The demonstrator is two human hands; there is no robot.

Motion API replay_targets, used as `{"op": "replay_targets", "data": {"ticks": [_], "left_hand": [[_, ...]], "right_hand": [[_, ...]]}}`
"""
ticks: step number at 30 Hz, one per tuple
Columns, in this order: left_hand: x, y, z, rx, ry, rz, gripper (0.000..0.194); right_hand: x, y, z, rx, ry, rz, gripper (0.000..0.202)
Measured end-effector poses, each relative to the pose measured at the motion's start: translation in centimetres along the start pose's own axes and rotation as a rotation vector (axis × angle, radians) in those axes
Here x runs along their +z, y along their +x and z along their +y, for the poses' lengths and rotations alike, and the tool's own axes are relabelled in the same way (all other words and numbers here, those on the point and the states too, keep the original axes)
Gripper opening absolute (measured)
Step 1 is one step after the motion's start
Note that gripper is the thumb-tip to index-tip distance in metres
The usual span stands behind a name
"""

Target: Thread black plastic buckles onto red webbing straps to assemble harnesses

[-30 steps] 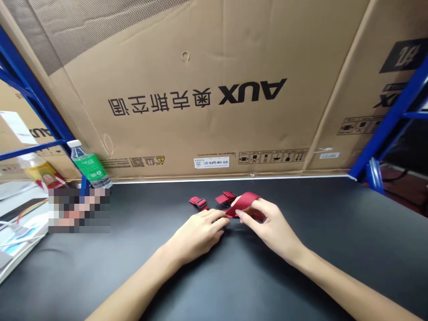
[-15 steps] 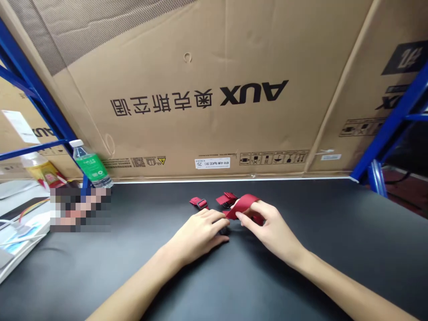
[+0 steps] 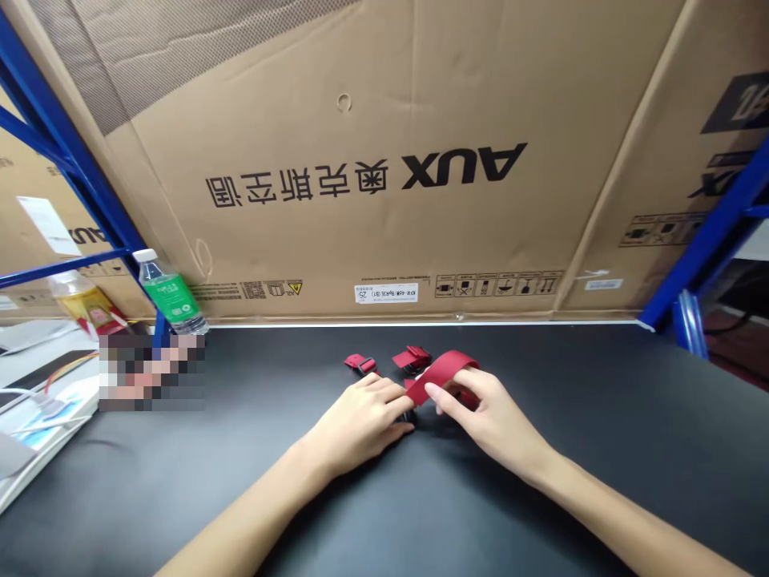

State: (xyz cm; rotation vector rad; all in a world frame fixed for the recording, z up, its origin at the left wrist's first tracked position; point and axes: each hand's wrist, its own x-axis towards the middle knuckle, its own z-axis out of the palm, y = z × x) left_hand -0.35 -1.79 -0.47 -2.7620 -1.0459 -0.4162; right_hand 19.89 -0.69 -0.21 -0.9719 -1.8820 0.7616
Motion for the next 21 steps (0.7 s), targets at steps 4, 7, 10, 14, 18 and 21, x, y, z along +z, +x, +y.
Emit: {"op": "replay_targets", "data": {"ticks": [4,7,10,14,18,21], "left_hand": [[-0.2,-0.01,0.07,-0.001,0.0,0.036,0.01],[-0.35,-0.03,0.14,0.002,-0.004,0.079,0.011],[-0.39,-0.04,0.18,-0.006,-0.024,0.117,0.011],[-0.35,-0.08,0.22,-0.049,-0.054,0.161,0.012],[-0.41,-0.1,0.33,-0.088,-0.067,0.208,0.014],[-0.44,-0.07,0.41,-0.068,-0.075,0.207,0.015]], "right_hand": [[0.01,-0.12,-0.03,0.04,0.056,-0.004,0.035],[0.02,-0.09,0.04,0.059,0.057,0.019,0.04],[0.03,0.01,0.09,0.068,0.048,0.042,0.039],[-0.03,0.04,0.07,0.064,0.019,0.051,0.041],[0.0,-0.04,0.07,0.046,-0.011,0.033,0.04],[0.08,-0.1,0.05,0.035,-0.015,0.007,0.038]]}}
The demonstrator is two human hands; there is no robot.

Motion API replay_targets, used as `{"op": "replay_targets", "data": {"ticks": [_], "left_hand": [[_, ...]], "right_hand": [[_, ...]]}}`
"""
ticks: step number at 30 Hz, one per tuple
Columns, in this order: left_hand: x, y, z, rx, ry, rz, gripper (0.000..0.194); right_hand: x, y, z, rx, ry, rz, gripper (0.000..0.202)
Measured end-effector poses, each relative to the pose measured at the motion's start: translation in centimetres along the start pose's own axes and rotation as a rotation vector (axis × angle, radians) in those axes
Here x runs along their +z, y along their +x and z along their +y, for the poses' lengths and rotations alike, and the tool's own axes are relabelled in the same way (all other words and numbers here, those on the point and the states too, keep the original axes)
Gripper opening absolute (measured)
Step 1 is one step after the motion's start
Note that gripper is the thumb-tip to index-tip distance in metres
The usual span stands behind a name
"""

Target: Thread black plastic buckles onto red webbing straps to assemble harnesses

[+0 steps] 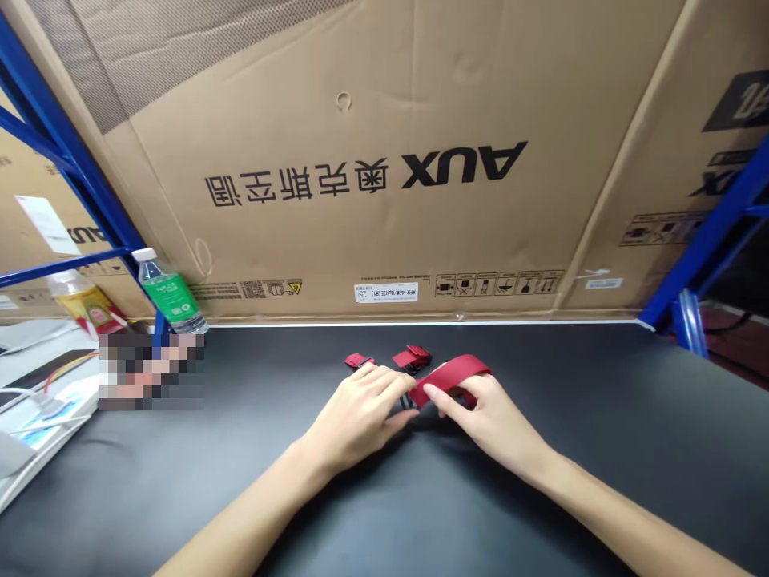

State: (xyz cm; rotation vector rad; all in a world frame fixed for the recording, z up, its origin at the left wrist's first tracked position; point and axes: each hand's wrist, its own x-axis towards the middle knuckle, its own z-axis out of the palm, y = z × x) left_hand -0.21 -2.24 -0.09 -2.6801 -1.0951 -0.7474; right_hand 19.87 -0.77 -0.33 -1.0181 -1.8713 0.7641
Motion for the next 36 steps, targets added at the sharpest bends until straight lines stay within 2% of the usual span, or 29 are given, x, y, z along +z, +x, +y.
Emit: {"op": "replay_targets", "data": {"ticks": [4,7,15,23,33,36], "left_hand": [[0.1,0.0,0.0,0.036,-0.003,-0.02,0.021],[0.2,0.0,-0.1,0.03,0.029,0.01,0.023],[0.3,0.0,-0.2,0.028,0.02,0.205,0.022],[0.2,0.0,0.2,0.085,0.016,0.318,0.019],[-0.5,0.5,1.0,0.211,0.054,0.341,0.01],[-0.6,0.5,1.1,0.241,0.077,0.343,0.008]], "right_hand": [[0.0,0.1,0.1,0.025,0.032,0.004,0.041],[0.0,0.3,0.6,0.051,0.1,0.044,0.045],[0.2,0.5,1.6,0.097,0.154,0.123,0.05],[0.0,0.1,-0.1,0.031,0.015,0.094,0.046],[0.5,-0.2,-0.1,-0.006,0.002,0.039,0.045],[0.5,-0.3,-0.3,-0.006,0.022,-0.018,0.042]]}}
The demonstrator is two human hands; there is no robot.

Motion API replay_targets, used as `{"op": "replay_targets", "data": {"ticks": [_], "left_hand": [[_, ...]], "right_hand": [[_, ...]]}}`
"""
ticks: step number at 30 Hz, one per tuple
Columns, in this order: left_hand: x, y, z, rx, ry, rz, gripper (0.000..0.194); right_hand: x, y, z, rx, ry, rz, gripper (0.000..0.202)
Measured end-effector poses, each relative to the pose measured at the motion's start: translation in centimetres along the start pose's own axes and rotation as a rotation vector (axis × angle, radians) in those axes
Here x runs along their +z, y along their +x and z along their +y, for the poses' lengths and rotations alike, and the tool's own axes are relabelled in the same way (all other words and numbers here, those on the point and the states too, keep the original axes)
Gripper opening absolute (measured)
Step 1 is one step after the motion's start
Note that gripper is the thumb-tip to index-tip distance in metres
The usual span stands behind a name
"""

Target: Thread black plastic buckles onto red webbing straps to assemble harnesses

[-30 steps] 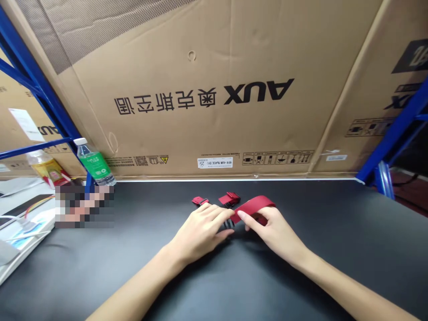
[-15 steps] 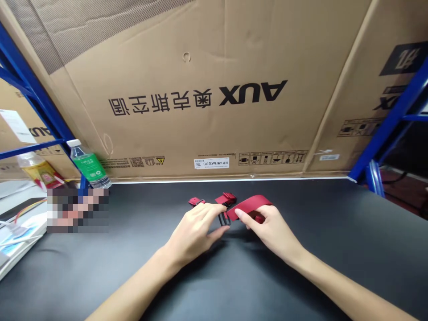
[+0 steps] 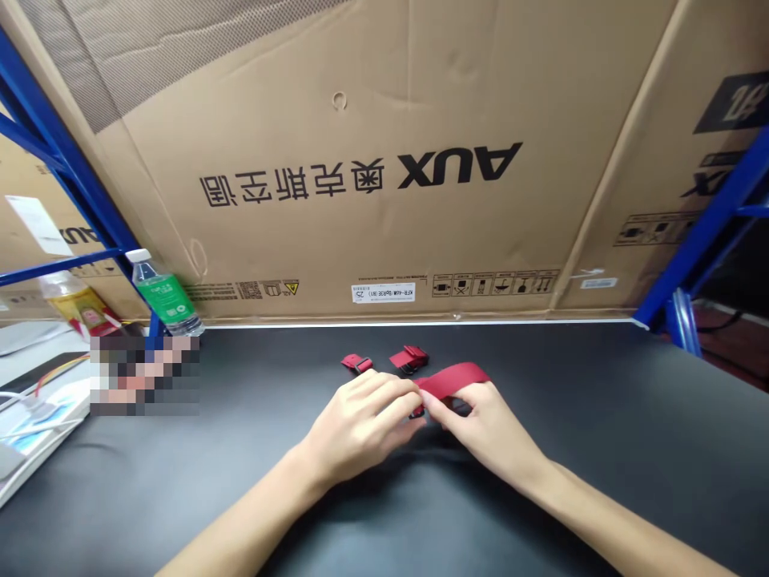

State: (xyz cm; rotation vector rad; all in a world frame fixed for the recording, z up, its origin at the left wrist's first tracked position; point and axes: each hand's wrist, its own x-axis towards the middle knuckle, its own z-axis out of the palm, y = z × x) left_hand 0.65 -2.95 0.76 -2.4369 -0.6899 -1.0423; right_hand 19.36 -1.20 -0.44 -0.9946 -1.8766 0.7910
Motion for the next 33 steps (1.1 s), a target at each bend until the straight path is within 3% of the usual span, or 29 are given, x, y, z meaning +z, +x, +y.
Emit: {"op": "replay_targets", "data": {"ticks": [6,13,18,25,33], "left_hand": [[-0.23,0.08,0.18,0.047,-0.04,-0.019,0.016],[0.1,0.25,-0.01,-0.028,-0.001,0.068,0.012],[0.23,0.09,-0.38,-0.097,0.086,0.063,0.032],[0.43,-0.46,-0.37,-0.074,0.031,0.042,0.03],[0.27,0.05,-0.18,-0.087,0.02,0.113,0.035]], "right_hand": [[0.2,0.04,0.03,0.134,0.223,-0.15,0.046],[0.16,0.13,0.5,0.267,0.357,-0.148,0.047],[0.02,-0.05,0.38,0.274,0.357,-0.149,0.046],[0.18,0.0,0.73,0.287,0.382,-0.211,0.045],[0.44,-0.09,0.18,0.257,0.407,-0.209,0.048]]}}
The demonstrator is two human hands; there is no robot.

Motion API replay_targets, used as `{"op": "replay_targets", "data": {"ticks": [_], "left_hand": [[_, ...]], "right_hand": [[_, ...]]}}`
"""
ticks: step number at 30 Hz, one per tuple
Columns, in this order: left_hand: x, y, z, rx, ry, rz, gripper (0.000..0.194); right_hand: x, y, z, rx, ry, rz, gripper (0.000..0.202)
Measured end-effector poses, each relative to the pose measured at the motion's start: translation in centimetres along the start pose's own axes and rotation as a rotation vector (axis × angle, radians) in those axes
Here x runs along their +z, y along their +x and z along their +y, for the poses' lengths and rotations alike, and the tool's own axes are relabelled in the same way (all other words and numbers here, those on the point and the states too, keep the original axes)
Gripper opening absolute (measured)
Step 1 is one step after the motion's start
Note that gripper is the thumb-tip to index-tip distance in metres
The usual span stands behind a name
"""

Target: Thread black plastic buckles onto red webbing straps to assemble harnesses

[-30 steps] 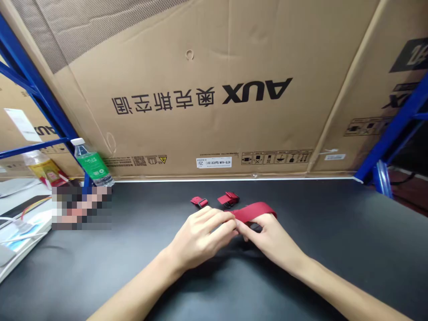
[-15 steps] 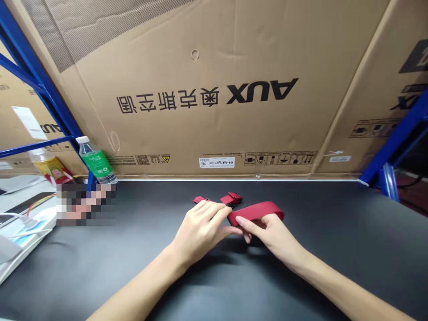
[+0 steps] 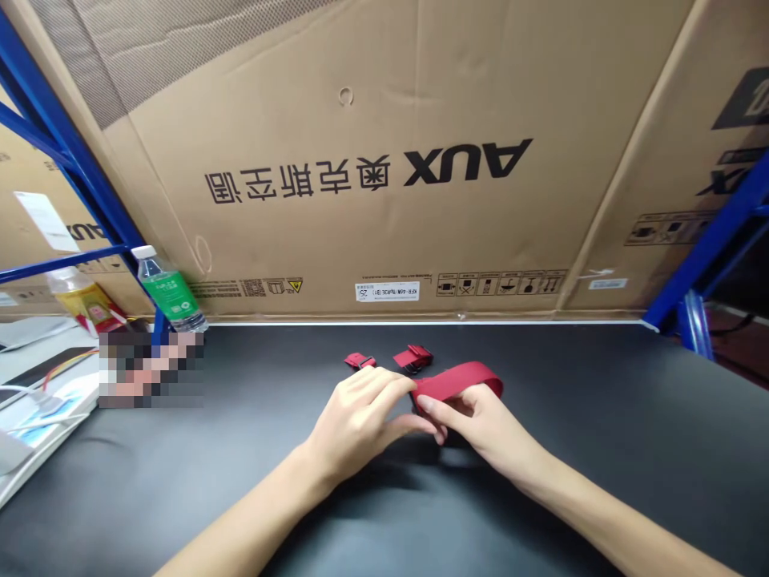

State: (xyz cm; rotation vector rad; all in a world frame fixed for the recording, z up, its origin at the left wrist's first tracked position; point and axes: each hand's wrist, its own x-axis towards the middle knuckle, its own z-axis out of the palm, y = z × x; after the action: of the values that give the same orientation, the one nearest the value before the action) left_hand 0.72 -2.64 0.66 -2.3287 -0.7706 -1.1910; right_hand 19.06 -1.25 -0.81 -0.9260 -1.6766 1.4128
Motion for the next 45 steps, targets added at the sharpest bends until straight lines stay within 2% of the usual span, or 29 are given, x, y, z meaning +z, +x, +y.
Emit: {"op": "replay_targets", "data": {"ticks": [4,11,16,23,28,32,35,38,42,45], "left_hand": [[0.0,-0.1,0.0,-0.001,-0.014,-0.011,0.032],[0.0,0.0,0.0,0.036,-0.01,0.006,0.03],[-0.2,0.3,0.0,0.065,-0.016,-0.011,0.028],[0.0,0.1,0.0,0.051,-0.036,-0.035,0.025],[0.0,0.1,0.1,0.037,-0.073,-0.04,0.023],[-0.2,0.2,0.1,0.035,-0.056,-0.023,0.029],[-0.1,0.1,0.2,0.048,-0.051,-0.071,0.029],[0.0,-0.1,0.2,0.063,-0.039,-0.103,0.029],[0.0,-0.1,0.1,0.053,0.003,-0.068,0.03],[-0.1,0.1,0.0,0.044,0.024,-0.04,0.029]], "right_hand": [[0.2,0.1,0.2,-0.013,0.028,-0.009,0.05],[0.2,-0.2,-1.0,0.046,0.085,-0.013,0.05],[0.3,-0.3,-0.7,0.092,0.151,0.013,0.047],[0.0,-0.4,-0.1,0.082,0.079,0.007,0.048],[0.2,-0.6,-0.3,0.081,0.116,0.024,0.043],[0.4,-0.6,-0.8,0.072,0.093,0.024,0.044],[0.5,-0.7,-0.8,0.061,0.128,-0.004,0.045],[0.5,-0.8,-0.6,0.083,0.161,0.023,0.044],[0.4,-0.8,-0.7,0.088,0.167,0.054,0.043],[0.3,-0.6,-0.9,0.047,0.181,0.021,0.043]]}}
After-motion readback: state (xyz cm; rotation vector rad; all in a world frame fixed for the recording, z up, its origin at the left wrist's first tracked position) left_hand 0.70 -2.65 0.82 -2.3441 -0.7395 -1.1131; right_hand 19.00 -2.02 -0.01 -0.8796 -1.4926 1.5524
